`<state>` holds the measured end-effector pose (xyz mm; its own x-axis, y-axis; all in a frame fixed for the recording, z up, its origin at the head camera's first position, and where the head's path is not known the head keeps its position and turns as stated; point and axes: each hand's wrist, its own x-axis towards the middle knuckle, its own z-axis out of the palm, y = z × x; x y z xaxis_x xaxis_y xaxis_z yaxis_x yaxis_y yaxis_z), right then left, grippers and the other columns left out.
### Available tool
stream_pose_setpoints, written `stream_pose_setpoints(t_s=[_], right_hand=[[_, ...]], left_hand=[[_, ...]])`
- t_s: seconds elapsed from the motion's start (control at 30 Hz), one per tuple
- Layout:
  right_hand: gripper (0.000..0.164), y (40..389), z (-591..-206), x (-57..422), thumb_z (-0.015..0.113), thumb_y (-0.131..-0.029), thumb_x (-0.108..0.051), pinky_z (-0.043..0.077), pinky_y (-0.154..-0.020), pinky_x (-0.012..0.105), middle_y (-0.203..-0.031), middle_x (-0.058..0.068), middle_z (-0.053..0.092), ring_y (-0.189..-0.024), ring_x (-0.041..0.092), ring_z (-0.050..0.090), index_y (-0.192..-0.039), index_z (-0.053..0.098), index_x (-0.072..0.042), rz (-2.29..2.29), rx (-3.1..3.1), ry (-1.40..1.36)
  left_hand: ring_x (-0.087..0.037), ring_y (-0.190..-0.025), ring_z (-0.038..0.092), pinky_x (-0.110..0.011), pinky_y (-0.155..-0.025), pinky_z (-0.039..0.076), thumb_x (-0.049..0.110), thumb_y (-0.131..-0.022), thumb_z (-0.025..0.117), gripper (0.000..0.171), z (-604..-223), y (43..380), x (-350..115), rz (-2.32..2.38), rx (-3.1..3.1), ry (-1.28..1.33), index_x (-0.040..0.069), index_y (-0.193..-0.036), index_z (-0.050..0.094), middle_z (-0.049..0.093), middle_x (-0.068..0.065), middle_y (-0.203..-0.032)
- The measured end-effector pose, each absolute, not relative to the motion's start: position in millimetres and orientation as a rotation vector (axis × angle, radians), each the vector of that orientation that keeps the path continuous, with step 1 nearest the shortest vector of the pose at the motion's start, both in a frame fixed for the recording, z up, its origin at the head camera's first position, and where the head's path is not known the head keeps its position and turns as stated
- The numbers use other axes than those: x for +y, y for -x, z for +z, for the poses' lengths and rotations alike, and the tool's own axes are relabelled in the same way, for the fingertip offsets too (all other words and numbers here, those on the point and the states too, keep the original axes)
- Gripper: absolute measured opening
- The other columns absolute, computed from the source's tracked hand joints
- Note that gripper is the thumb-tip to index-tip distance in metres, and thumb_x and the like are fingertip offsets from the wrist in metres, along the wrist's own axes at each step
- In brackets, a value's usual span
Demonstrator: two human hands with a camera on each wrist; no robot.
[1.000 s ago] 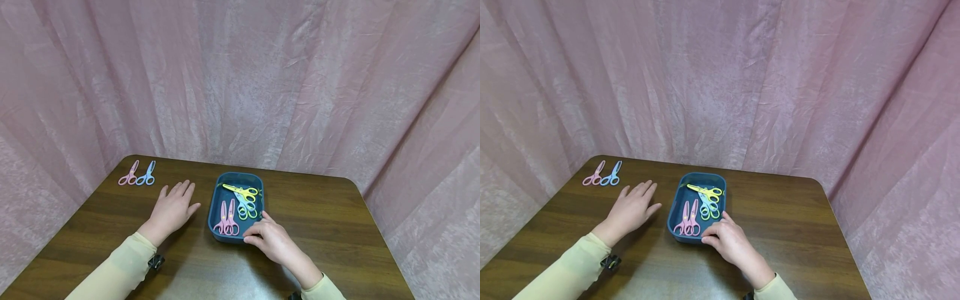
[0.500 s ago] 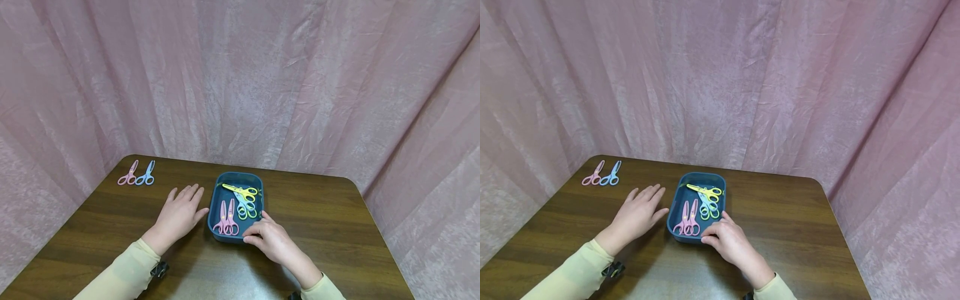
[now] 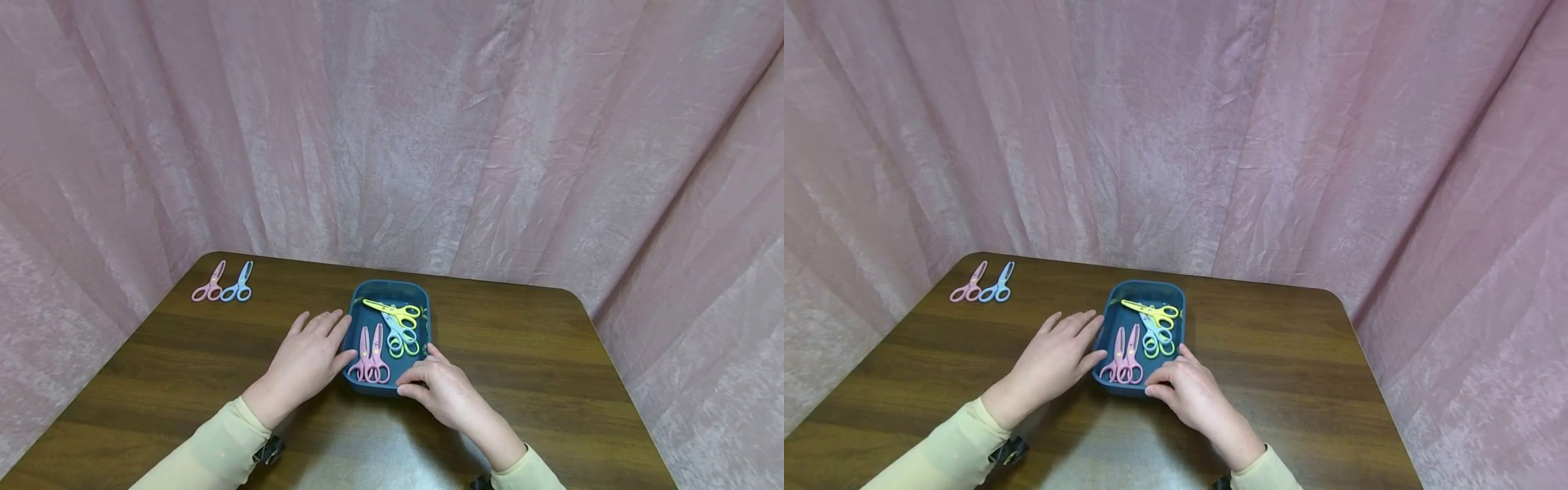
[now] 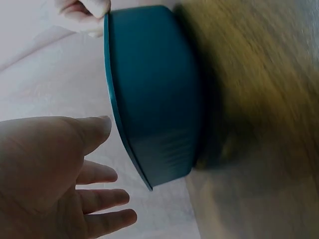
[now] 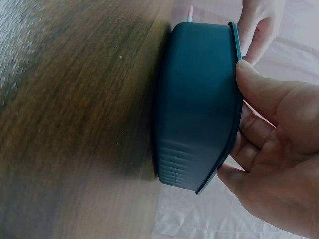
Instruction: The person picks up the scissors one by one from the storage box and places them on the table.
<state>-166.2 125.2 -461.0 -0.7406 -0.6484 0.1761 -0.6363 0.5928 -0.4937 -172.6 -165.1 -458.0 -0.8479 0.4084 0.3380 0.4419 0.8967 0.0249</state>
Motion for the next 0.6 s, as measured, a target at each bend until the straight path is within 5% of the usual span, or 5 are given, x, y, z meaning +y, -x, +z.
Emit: stream_pose_setpoints(t_s=[0.6], right_hand=[[0.004,166.0,-461.5,124.8,0.083,-0.099,-0.014,0.033,-0.127,0.06,-0.095,-0.01,0.08,-0.102,0.012,0.073,-0.101,0.087,-0.015,-0.844,2.797,1.148]], left_hand=[[-0.039,-0.128,0.068,-0.064,-0.116,0.045,0.043,-0.102,0.08,0.059,-465.2,168.4,-148.0,-0.177,-2.697,0.768,0.002,-0.144,0.07,0.072,-0.018,-0.136]])
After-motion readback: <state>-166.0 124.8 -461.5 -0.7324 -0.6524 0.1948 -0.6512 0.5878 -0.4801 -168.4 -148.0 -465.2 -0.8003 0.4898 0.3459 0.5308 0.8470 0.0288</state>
